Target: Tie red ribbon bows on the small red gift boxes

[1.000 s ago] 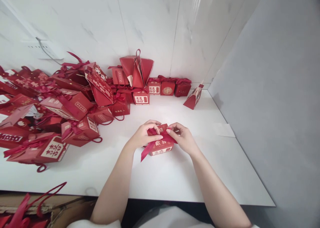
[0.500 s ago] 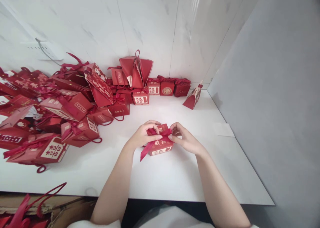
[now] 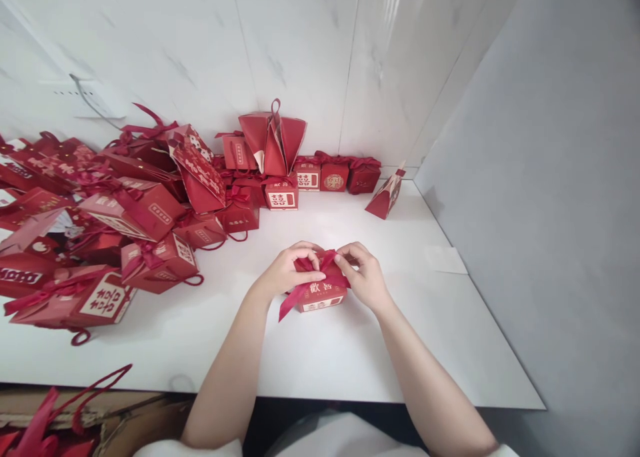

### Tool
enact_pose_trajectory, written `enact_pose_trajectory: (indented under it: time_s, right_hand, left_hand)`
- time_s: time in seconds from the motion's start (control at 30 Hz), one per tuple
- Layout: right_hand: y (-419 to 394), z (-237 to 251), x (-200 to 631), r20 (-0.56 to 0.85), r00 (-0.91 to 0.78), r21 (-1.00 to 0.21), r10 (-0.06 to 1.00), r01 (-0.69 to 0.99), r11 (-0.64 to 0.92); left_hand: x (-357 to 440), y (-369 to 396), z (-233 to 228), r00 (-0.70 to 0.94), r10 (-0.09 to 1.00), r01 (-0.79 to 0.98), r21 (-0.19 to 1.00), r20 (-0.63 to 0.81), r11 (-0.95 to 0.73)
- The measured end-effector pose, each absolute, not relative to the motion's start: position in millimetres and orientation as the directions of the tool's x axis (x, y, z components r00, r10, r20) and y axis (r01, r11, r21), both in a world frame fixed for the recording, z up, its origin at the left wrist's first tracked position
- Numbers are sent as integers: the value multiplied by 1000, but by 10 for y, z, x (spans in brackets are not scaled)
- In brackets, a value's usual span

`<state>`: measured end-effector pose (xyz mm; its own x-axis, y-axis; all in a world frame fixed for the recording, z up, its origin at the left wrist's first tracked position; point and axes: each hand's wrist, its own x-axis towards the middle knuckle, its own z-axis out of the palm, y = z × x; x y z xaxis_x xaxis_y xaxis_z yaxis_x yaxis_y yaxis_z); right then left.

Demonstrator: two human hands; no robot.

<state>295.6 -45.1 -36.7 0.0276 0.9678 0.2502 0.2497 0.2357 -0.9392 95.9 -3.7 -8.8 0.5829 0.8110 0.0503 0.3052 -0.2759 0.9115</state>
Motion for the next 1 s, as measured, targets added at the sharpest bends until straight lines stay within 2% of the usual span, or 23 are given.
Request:
enact_pose_trajectory:
  time_s: [0.27, 0.33, 0.47, 0.6, 0.77, 0.9, 1.0]
  right_hand:
    - [-414, -438, 2839, 211, 115, -948, 971, 265, 175]
    - [-411, -487, 2841, 136, 114, -974, 984, 195, 112]
    - [-391, -568, 2885, -1, 73, -1000, 997, 17, -3]
    - [-405, -544, 2901, 6, -15, -999, 1000, -45, 5]
    - [-483, -443, 2865, 69, -80, -996, 994, -59, 64]
    - [-515, -393, 2838, 69, -4, -995, 998, -78, 68]
    - [-519, -364, 2841, 61, 68, -996, 996, -59, 65]
  left_hand:
    - [955, -37, -51, 658, 751, 298, 894, 61, -334]
    - [897, -42, -38, 681, 732, 287, 906, 36, -312]
    - [709, -20, -8, 678, 734, 219, 964, -40, -150]
    - [598, 2, 26, 621, 783, 252, 955, -37, -154]
    - [685, -69, 95, 570, 813, 360, 925, -116, -121]
    - [754, -109, 117, 529, 846, 428, 881, -65, -201]
    - [727, -104, 118, 557, 830, 433, 867, -42, -247]
